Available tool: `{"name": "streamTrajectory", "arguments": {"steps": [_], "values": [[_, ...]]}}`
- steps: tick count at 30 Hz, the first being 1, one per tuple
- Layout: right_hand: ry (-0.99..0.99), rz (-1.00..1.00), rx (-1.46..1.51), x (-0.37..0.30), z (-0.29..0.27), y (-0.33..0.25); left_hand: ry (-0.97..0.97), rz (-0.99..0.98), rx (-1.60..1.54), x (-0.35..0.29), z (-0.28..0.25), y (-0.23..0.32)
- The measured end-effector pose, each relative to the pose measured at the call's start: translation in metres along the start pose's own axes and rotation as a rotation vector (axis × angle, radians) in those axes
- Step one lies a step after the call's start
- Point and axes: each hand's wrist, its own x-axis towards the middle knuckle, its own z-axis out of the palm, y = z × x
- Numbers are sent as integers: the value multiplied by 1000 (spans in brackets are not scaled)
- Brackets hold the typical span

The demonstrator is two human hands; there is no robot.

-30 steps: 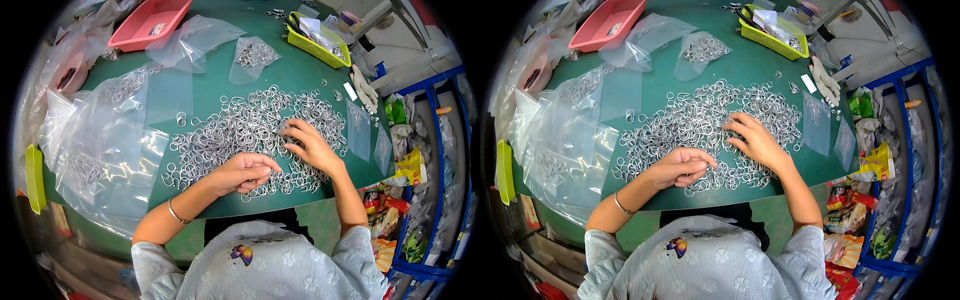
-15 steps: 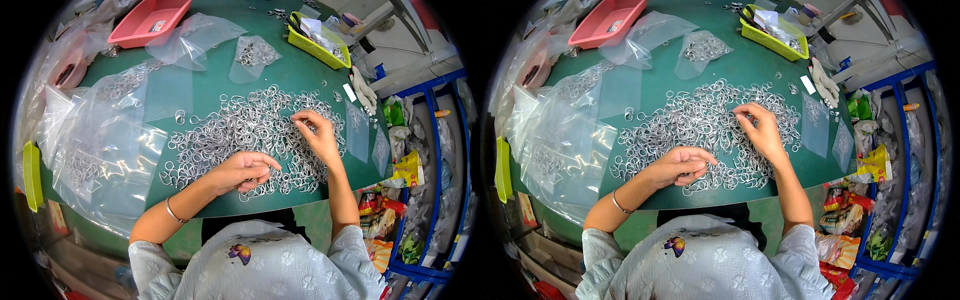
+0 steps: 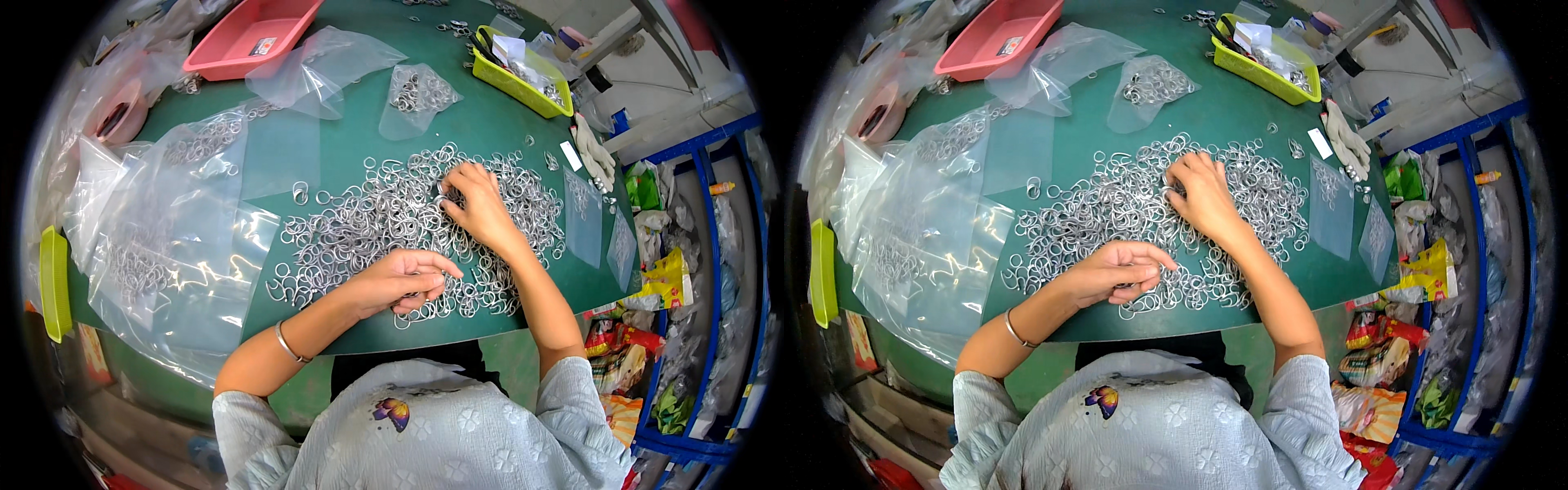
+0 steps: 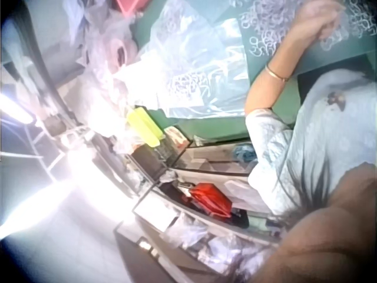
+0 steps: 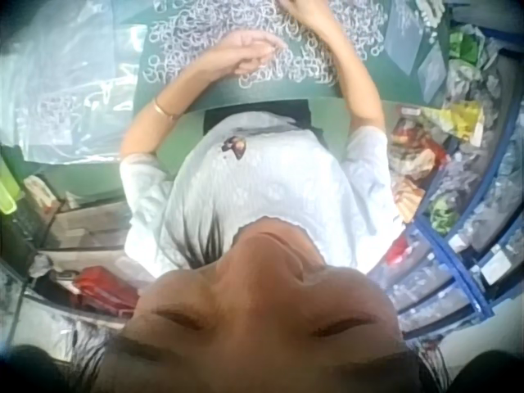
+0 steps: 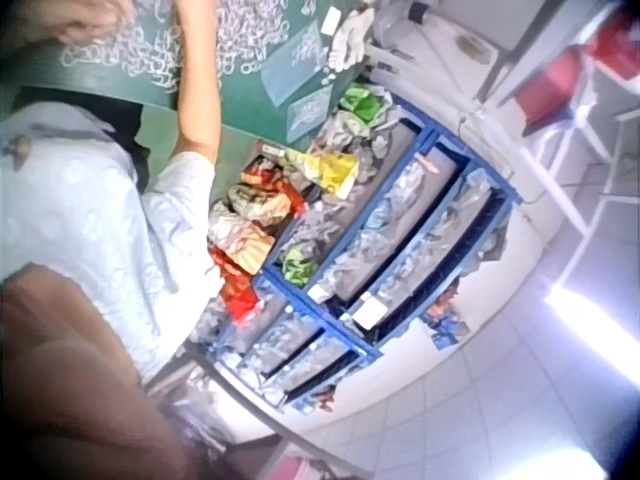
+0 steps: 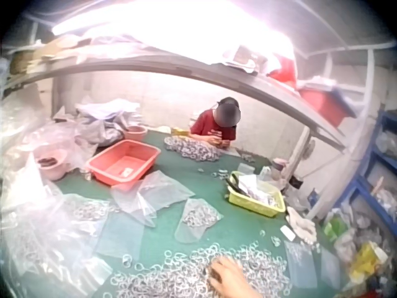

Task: The person sorts small metal rings by hand on a green table, picking them up from a large pile and placing them into a separate group or container.

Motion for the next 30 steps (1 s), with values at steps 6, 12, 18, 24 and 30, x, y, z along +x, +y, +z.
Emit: {"name": "streamTrajectory", "arguments": {"steps": [6,12,18,24,30], "values": [[123,106,166,-10,-2,9,12,9,15,0,0,2],[143,319,590,-27,-10,12,43,1,-17,0,0,3],[50,407,1045,-38,-21,-9,146,83,6,2,1,1],[87,224,770,-51,-20,-37,209,126,-33,4,2,-2],[47,193,642,-53,-27,-48,193,133,-24,4,0,-3]]}}
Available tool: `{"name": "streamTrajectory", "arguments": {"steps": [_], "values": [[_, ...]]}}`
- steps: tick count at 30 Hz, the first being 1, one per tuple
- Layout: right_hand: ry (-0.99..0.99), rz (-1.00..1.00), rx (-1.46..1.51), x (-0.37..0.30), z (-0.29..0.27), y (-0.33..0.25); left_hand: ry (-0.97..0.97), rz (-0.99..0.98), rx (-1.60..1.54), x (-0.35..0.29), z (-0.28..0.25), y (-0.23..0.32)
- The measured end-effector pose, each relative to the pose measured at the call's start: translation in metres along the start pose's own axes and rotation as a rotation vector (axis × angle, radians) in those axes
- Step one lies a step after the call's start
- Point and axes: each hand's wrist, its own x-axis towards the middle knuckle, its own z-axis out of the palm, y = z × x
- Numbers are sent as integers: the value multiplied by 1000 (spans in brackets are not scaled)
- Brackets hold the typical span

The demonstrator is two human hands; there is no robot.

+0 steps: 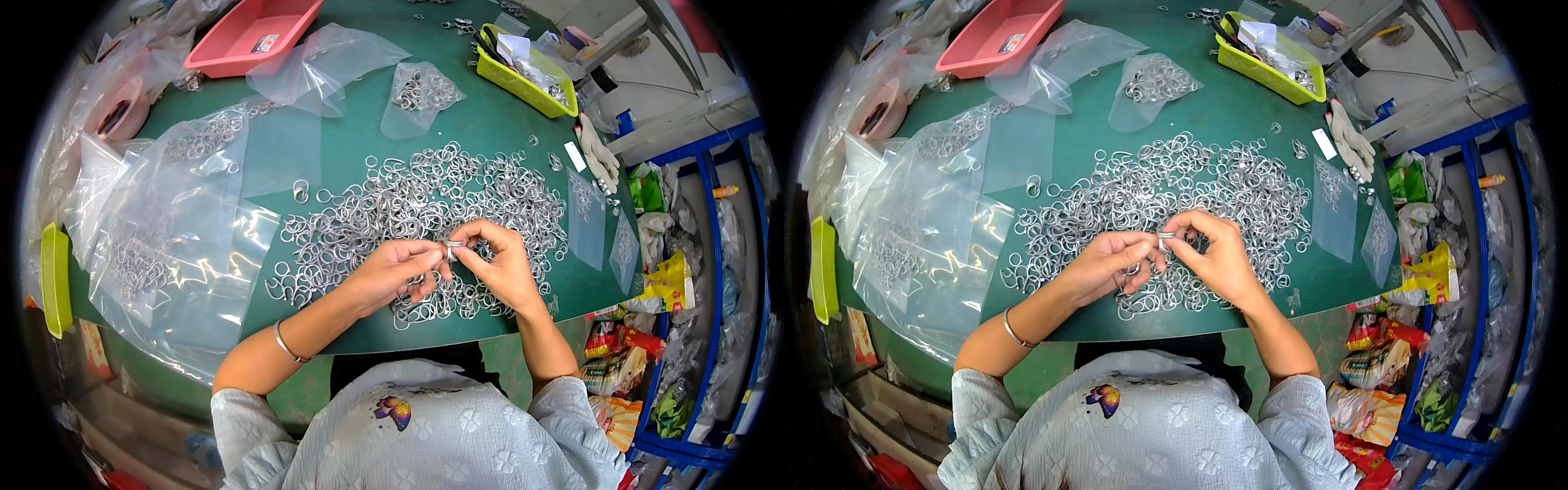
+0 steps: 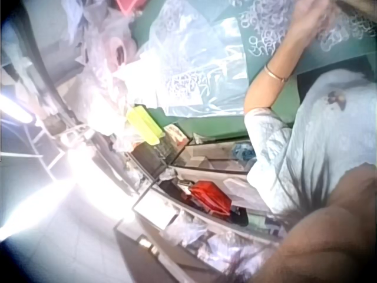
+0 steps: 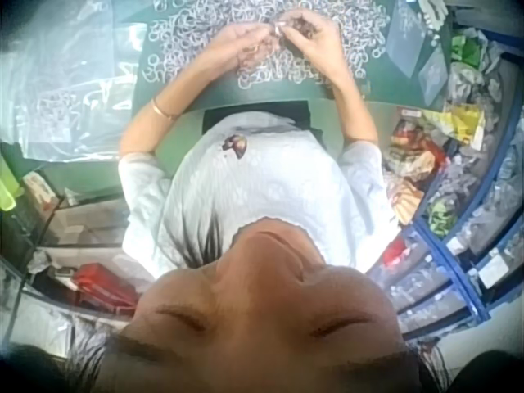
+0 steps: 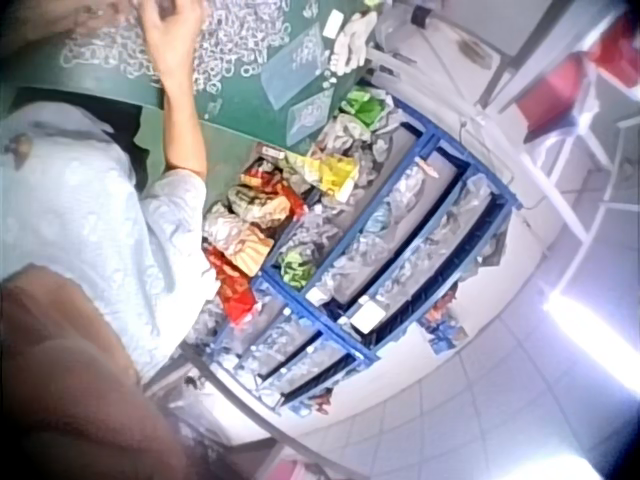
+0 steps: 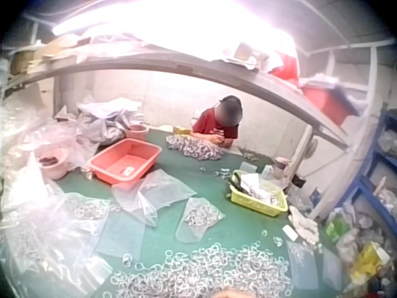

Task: The person sorts small metal rings by hand on a green table, picking them up from a large pile and placing them into a separate group or container.

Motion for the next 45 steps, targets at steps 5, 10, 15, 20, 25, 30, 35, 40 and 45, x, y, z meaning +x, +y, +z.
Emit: {"name": "streamTrajectory", "arguments": {"steps": [5,10,15,20,25,30,35,40,45], "values": [[-59,96,39,-4,-3,-5,6,-17,17,2,-4,-2],[-65,93,160,-6,-3,7,37,-113,-114,-1,5,7],[14,198,531,-8,0,16,24,-50,-32,0,5,5],[0,255,698,-3,-6,24,24,-43,-110,0,-2,5],[-7,324,695,-6,-9,27,90,45,-211,-2,7,13],[143,241,-25,-2,-14,24,-6,179,-265,-6,-9,9],[63,-144,-441,13,-7,15,151,229,-265,-7,-4,21],[-253,-408,-514,17,17,22,189,256,-260,-6,-5,22],[-130,-365,-607,18,-7,27,190,292,-248,-6,-9,21]]}}
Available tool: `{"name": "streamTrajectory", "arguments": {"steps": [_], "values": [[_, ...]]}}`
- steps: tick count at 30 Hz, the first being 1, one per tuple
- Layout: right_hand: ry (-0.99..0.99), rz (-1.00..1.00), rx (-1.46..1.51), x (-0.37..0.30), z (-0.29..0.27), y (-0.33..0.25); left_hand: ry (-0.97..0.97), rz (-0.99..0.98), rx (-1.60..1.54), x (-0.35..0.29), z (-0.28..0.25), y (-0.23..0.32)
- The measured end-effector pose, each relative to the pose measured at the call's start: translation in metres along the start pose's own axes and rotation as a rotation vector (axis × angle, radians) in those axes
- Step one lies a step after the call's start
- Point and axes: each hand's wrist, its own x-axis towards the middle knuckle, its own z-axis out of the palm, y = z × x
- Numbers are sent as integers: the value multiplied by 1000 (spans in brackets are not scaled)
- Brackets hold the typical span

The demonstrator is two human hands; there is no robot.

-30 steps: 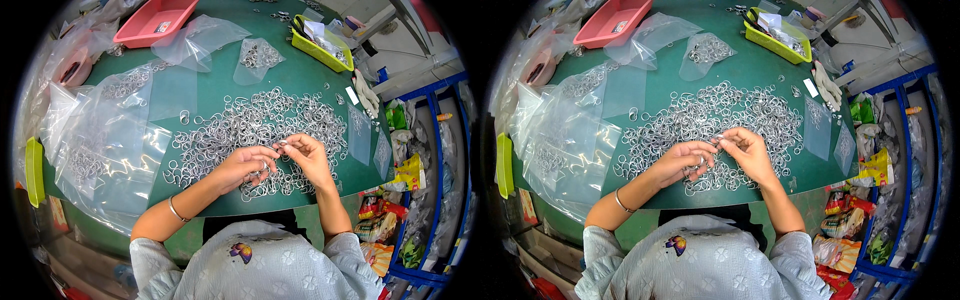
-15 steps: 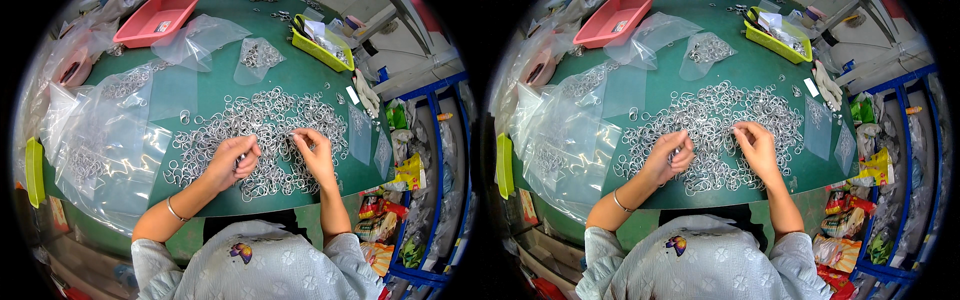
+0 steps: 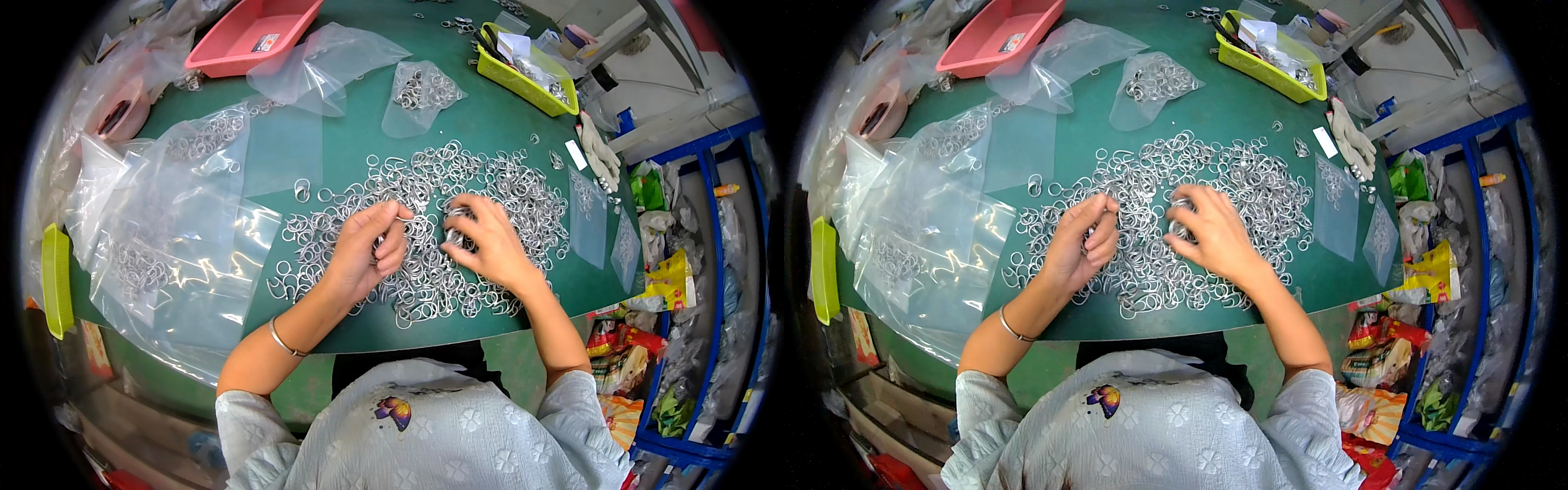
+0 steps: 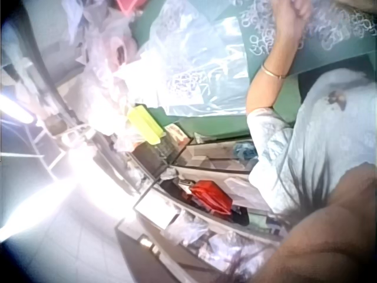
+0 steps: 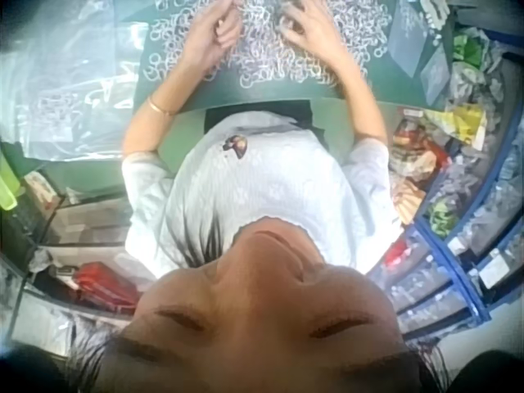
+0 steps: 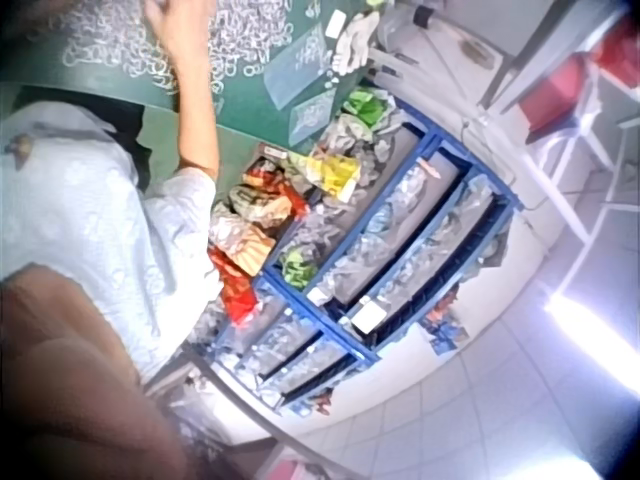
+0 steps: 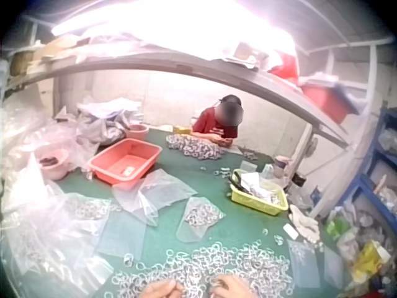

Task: The person sorts small metal rings by hand on a green table, picking them up from a large pile and placing them into a separate group or container.

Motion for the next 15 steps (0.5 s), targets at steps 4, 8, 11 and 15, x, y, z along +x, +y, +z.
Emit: {"name": "streamTrajectory", "arguments": {"steps": [4,8,11,15], "values": [[55,177,-154,-14,-16,29,38,34,17,0,1,-6],[130,252,-66,-15,-23,26,131,94,-8,2,0,-4],[86,126,194,-1,-11,3,184,157,-46,4,0,0],[-159,-186,146,15,17,-29,225,230,-51,5,-2,3]]}}
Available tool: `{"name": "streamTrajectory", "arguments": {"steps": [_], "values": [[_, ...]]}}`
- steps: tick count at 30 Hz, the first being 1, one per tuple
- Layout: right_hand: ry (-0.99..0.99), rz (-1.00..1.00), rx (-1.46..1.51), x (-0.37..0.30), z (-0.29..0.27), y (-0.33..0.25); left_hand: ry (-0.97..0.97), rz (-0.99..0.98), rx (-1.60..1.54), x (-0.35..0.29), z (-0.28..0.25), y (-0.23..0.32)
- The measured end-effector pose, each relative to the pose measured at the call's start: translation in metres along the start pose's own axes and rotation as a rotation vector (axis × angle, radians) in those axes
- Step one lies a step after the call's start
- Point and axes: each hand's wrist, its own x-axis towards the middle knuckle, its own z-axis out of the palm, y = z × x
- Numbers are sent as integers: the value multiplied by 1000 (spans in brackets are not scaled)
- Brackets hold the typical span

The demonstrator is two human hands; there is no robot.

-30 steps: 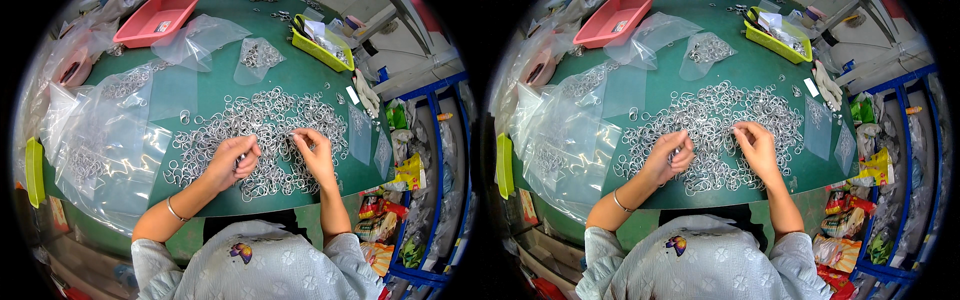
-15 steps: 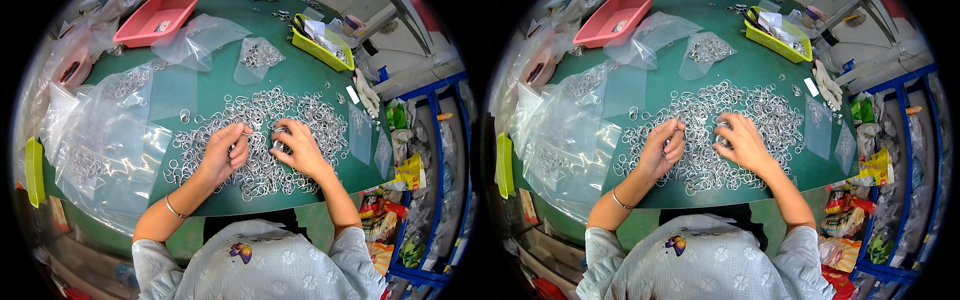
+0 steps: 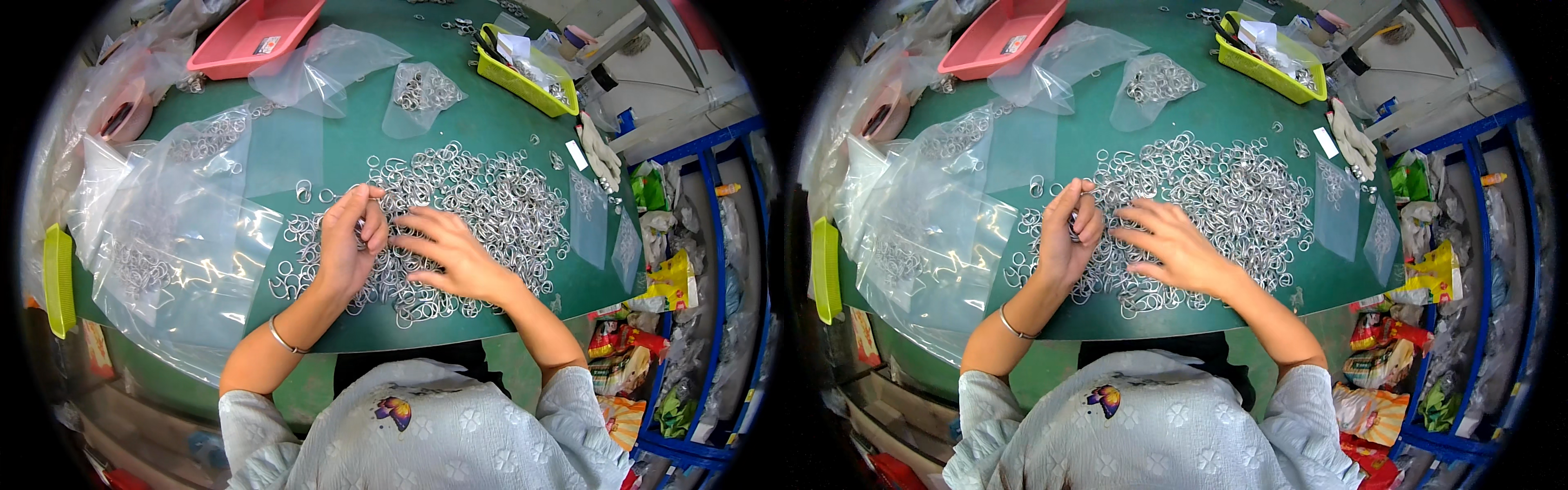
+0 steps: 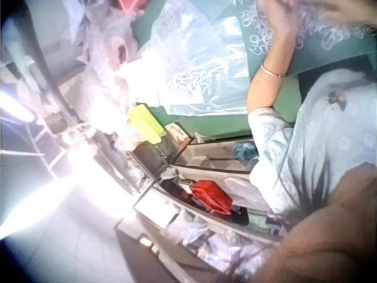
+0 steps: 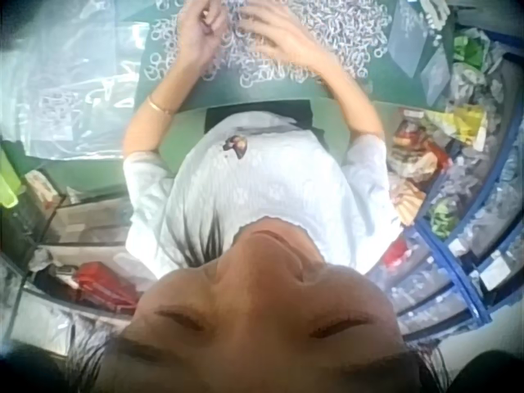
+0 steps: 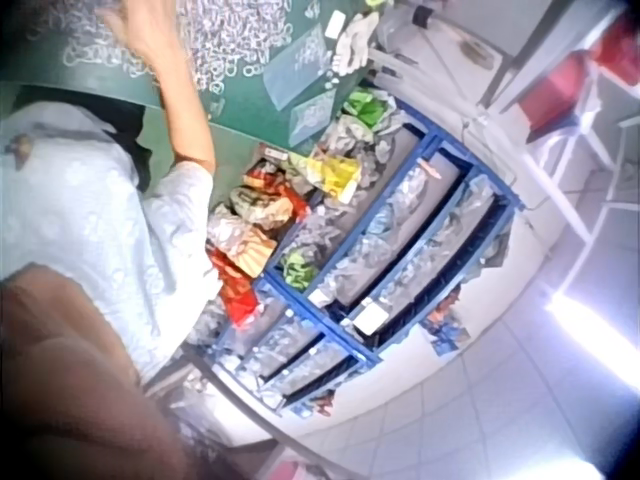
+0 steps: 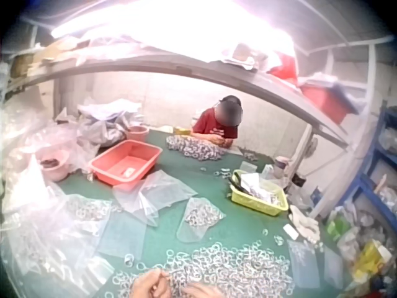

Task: The person sorts small metal rings by hand on a green table, picking them up from a large pile and placing them into a separate group or container.

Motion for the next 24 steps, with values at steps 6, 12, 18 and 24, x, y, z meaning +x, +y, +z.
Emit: {"name": "streamTrajectory", "arguments": {"steps": [6,12,18,24], "values": [[-16,75,-128,-9,-2,11,12,-12,-11,-1,2,5],[-15,148,-260,-18,-21,14,28,-12,-15,-1,2,7],[120,243,-175,-21,-36,22,19,-10,-7,-1,0,6],[206,387,-285,-47,-48,45,31,-14,-20,-1,0,5]]}}
